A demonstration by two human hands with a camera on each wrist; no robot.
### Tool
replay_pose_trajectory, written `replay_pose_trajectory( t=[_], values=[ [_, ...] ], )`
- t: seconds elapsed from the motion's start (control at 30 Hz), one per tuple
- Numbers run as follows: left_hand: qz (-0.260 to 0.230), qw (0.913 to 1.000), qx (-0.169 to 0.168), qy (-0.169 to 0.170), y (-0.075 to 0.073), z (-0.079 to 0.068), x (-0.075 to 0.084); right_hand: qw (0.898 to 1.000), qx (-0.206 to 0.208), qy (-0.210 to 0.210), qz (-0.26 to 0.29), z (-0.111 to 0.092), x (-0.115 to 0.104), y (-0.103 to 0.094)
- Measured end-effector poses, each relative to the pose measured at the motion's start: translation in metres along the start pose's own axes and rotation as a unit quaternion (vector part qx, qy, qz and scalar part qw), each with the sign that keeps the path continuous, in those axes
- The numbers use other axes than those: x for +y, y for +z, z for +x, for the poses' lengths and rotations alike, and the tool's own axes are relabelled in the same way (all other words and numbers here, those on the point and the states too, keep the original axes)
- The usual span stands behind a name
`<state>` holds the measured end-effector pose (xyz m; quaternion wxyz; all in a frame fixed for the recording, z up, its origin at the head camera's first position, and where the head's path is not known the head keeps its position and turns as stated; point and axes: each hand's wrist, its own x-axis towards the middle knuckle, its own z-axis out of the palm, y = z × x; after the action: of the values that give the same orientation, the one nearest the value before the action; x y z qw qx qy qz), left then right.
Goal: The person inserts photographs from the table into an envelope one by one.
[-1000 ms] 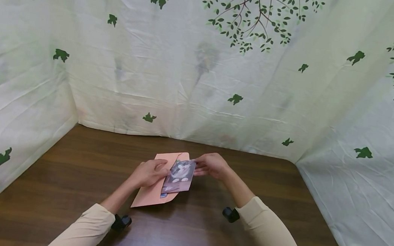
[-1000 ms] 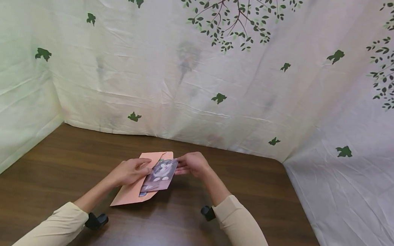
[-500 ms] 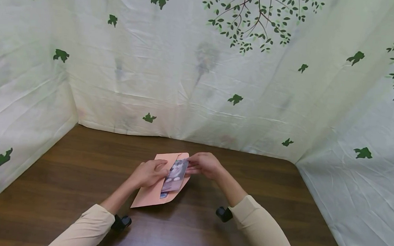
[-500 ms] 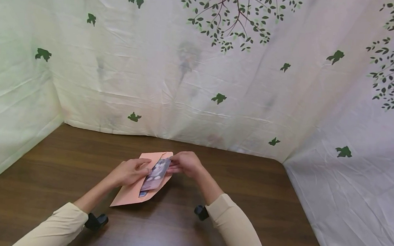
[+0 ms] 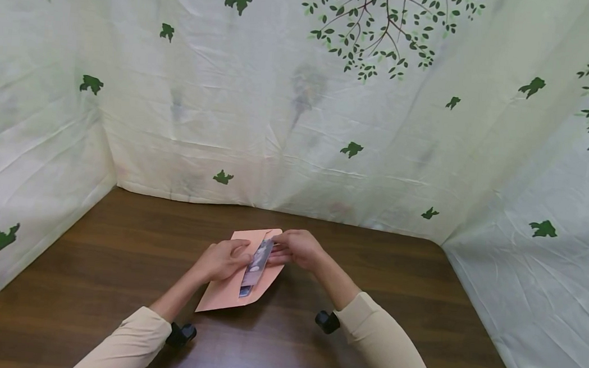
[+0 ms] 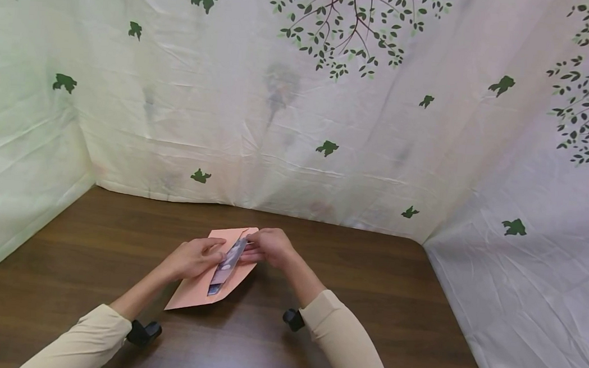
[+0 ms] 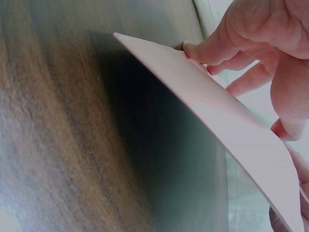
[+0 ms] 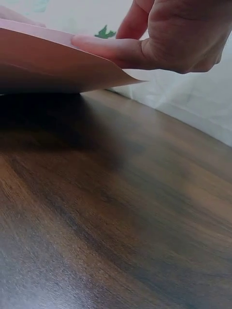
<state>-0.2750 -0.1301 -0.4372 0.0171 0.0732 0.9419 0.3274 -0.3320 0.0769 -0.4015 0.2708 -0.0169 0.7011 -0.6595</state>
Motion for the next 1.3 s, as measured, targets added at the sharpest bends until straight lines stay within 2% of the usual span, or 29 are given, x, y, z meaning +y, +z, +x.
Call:
replay_pose_trajectory(
  t=[0.3, 0.7, 1.0, 1.3],
  values=[
    [-0.005, 1.0000, -0.002, -0.001, 0.000, 0.000, 0.001, 1.000, -0.014, 0.015, -0.005, -0.003, -0.004, -0.002],
    [-0.005, 1.0000, 0.001, 0.002, 0.003, 0.000, 0.000, 1.000, -0.009, 0.008, 0.003, -0.001, 0.003, 0.004],
    [-0.002, 1.0000, 0.007, 0.006, 0.003, -0.001, 0.000, 1.000, -0.021, 0.001, 0.017, 0.005, 0.011, 0.013],
    [-0.004, 0.9999, 0.010, 0.006, 0.004, -0.002, 0.001, 1.000, 0.003, 0.003, 0.020, 0.008, 0.016, 0.016]
  ],
)
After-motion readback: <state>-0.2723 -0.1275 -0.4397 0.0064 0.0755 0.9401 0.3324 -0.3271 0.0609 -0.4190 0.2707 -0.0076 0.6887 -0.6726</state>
